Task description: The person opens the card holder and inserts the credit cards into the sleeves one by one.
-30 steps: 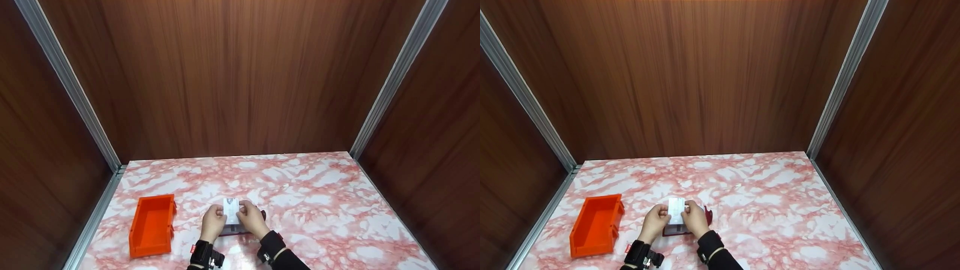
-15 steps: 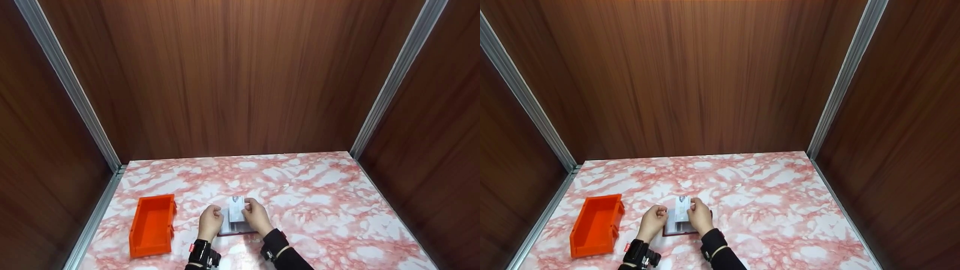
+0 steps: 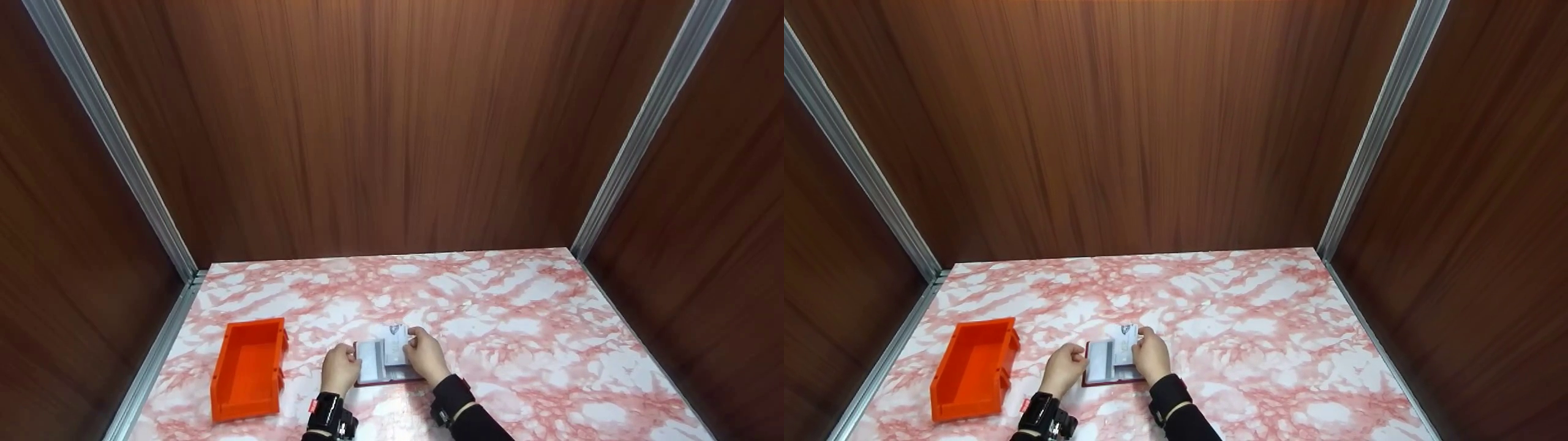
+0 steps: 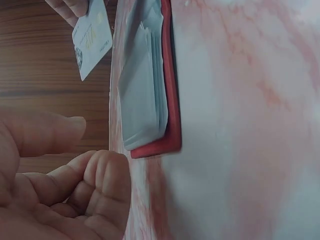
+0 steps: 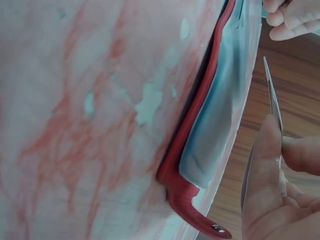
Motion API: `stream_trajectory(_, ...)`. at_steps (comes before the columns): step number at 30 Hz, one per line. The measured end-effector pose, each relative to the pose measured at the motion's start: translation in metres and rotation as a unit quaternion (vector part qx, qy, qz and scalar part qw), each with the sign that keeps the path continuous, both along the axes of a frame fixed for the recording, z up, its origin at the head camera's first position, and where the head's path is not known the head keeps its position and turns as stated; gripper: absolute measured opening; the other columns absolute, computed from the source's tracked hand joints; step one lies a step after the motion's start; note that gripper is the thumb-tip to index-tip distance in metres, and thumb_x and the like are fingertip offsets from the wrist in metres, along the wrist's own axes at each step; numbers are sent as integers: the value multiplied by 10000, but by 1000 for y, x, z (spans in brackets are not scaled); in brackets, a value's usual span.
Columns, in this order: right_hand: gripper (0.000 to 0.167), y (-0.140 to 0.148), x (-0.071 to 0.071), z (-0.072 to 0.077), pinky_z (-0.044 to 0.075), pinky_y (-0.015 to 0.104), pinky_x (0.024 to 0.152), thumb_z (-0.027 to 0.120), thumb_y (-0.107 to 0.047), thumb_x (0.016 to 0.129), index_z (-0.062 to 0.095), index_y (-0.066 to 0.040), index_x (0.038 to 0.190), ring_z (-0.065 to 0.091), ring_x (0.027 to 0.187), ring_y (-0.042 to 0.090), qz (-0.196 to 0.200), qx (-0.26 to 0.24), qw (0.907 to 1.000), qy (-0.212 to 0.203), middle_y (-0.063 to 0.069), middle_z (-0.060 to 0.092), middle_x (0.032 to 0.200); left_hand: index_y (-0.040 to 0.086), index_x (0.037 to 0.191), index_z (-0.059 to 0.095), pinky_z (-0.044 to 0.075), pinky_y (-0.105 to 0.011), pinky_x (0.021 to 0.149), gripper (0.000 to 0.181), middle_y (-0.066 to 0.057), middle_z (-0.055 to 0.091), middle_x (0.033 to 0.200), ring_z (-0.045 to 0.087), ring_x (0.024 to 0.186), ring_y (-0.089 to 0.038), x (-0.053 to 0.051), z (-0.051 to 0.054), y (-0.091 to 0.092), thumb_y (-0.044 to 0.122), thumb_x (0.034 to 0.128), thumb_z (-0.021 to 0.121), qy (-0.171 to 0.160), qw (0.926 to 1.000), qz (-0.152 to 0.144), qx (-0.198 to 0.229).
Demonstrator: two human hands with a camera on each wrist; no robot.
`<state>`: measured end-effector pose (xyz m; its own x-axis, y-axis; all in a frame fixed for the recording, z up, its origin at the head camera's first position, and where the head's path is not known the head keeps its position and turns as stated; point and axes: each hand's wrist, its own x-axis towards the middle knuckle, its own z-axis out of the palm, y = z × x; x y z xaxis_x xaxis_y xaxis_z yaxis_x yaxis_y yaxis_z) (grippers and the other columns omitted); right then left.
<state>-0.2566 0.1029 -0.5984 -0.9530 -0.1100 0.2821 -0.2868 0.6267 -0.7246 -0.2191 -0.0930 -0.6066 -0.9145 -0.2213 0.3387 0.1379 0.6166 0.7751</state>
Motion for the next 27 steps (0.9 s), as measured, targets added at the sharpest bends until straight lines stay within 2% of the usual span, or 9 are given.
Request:
stream_trajectory(8,282,0,0,-3,456,320,623,644,32,825,616,81,1101,495,632,133,-176,121,9997,86,-13,534,717,-72,824,653,502,-469,684,157,-128,624,693,626,691,-354,-1,-5,-1,-2,695,710,-247,9989,108,-378)
stream_trajectory(14,280,-1,-1,-7,454,319,618,645,34,815,625,68,1092,492,624,128,-237,259,9993,162,-22,531,704,5,711,570,475,-454,647,166,-89,556,653,554,636,-290,1,-8,-2,43,699,730,-588,9969,73,-516)
stream_trajectory(17,283,-2,-2,-7,454,322,626,655,27,826,622,68,1104,495,635,132,-231,208,9995,48,-18,536,714,15,700,568,474,-445,633,157,-87,566,656,556,630,-283,0,-9,-3,47,684,721,-573,9966,65,-587)
stream_trajectory(21,289,-2,-2,-6,457,321,637,661,25,833,620,69,1115,502,653,134,-230,101,9997,-79,-12,546,732,-14,756,614,495,-452,664,160,-115,610,699,607,679,-330,-1,-13,-3,46,653,720,-550,9963,33,-656)
stream_trajectory(27,295,-3,0,-8,456,317,626,658,28,820,622,71,1110,500,636,132,-210,121,9997,-29,-18,539,716,-7,778,608,494,-459,676,198,-121,600,701,607,685,-347,-2,-17,-4,20,623,728,-588,9961,89,-655)
